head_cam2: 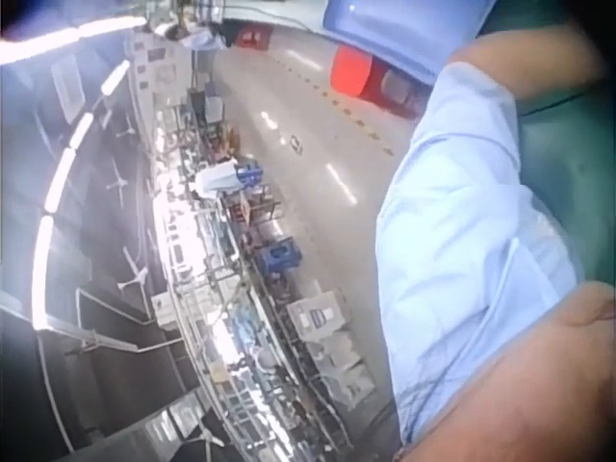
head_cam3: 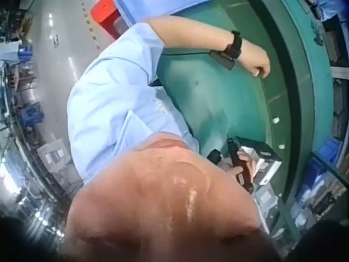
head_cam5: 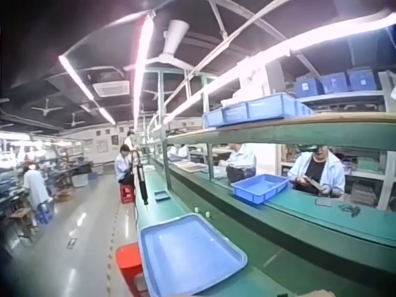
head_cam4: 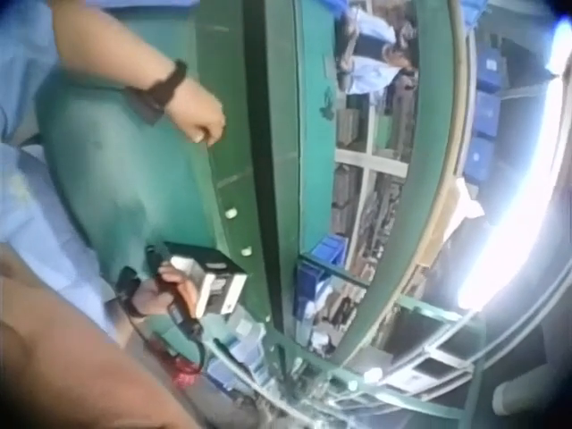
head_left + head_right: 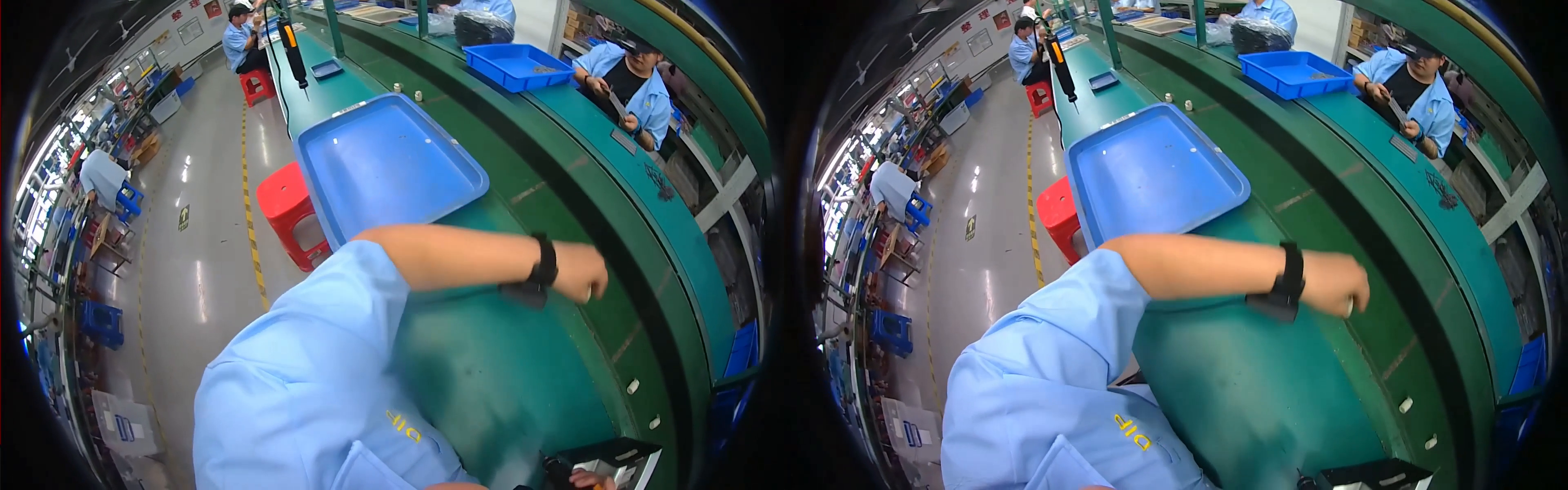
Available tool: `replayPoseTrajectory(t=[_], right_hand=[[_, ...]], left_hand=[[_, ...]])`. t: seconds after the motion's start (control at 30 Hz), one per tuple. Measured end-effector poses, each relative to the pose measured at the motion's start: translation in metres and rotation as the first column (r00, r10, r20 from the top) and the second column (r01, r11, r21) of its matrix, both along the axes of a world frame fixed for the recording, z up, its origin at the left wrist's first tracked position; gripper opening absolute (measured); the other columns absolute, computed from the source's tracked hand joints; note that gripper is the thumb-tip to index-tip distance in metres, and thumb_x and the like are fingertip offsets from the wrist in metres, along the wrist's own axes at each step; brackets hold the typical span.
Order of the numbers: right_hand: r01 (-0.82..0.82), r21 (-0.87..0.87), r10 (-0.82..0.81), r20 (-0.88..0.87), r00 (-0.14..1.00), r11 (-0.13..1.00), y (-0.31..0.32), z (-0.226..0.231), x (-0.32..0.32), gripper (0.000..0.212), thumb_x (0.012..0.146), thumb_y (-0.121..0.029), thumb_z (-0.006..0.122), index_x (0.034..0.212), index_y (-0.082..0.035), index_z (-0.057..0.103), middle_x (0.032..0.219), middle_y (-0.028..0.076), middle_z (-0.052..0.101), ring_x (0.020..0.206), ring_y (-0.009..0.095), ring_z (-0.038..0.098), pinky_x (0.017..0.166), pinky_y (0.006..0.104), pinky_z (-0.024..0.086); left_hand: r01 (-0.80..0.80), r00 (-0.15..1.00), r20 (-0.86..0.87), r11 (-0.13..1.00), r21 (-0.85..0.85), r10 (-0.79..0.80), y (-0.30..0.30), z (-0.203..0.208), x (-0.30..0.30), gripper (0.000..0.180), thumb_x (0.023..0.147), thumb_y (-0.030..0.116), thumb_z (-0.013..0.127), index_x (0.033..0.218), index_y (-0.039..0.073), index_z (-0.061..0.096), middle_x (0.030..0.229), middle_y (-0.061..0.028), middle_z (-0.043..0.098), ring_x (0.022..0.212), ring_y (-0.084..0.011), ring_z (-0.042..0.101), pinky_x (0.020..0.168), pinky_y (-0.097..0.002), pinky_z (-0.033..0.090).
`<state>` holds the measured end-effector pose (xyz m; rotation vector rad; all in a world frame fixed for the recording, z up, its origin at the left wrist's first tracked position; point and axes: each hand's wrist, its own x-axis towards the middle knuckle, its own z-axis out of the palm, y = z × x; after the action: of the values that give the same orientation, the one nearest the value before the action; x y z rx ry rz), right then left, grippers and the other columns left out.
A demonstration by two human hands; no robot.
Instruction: The person picks up a small component from the table, places it into a machine, and uses a power screwdriver on it before placing it back on the table.
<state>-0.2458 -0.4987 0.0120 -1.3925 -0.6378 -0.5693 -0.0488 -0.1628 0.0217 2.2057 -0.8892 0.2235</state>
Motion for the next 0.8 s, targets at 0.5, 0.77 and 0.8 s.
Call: replayPoseTrajectory(t=[0.5, 0.77, 0.8], right_hand=[[0.34, 0.141, -0.297, -0.258, 0.92, 0.93, -0.007, 0.073, -0.072, 0.035, 0.086, -0.037, 0.057, 0.101, -0.008, 0.044, 0.059, 0.001, 0.044, 0.052, 0.013, 0.044, 0.057, 0.0297, 0.038], [0.274, 0.215, -0.26, -0.094, 0.961, 0.937, -0.043, 0.06, -0.049, 0.041, 0.089, -0.046, 0.055, 0.101, -0.008, 0.044, 0.057, 0.002, 0.044, 0.048, 0.014, 0.044, 0.053, 0.03, 0.039], [0.265, 0.18, -0.247, -0.115, 0.962, 0.947, -0.041, 0.058, -0.044, 0.042, 0.089, -0.047, 0.055, 0.101, -0.008, 0.044, 0.057, 0.002, 0.044, 0.047, 0.014, 0.044, 0.052, 0.03, 0.04]], left_hand=[[0.328, 0.686, -0.59, 0.905, -0.271, -0.425, -0.134, -0.082, -0.15, 0.023, 0.076, 0.001, 0.071, 0.098, 0.004, 0.066, 0.092, -0.006, 0.055, 0.076, -0.0152, 0.061, 0.067, -0.0263, 0.052], [0.248, 0.756, -0.561, 0.941, -0.23, -0.337, -0.155, -0.096, -0.157, 0.023, 0.077, 0.002, 0.071, 0.1, 0.004, 0.065, 0.091, -0.008, 0.056, 0.075, -0.0177, 0.062, 0.068, -0.0269, 0.054], [0.245, 0.758, -0.548, 0.933, -0.264, -0.354, -0.154, -0.096, -0.157, 0.024, 0.077, 0.001, 0.07, 0.1, 0.004, 0.065, 0.091, -0.0079, 0.056, 0.075, -0.0173, 0.062, 0.068, -0.0265, 0.054]])
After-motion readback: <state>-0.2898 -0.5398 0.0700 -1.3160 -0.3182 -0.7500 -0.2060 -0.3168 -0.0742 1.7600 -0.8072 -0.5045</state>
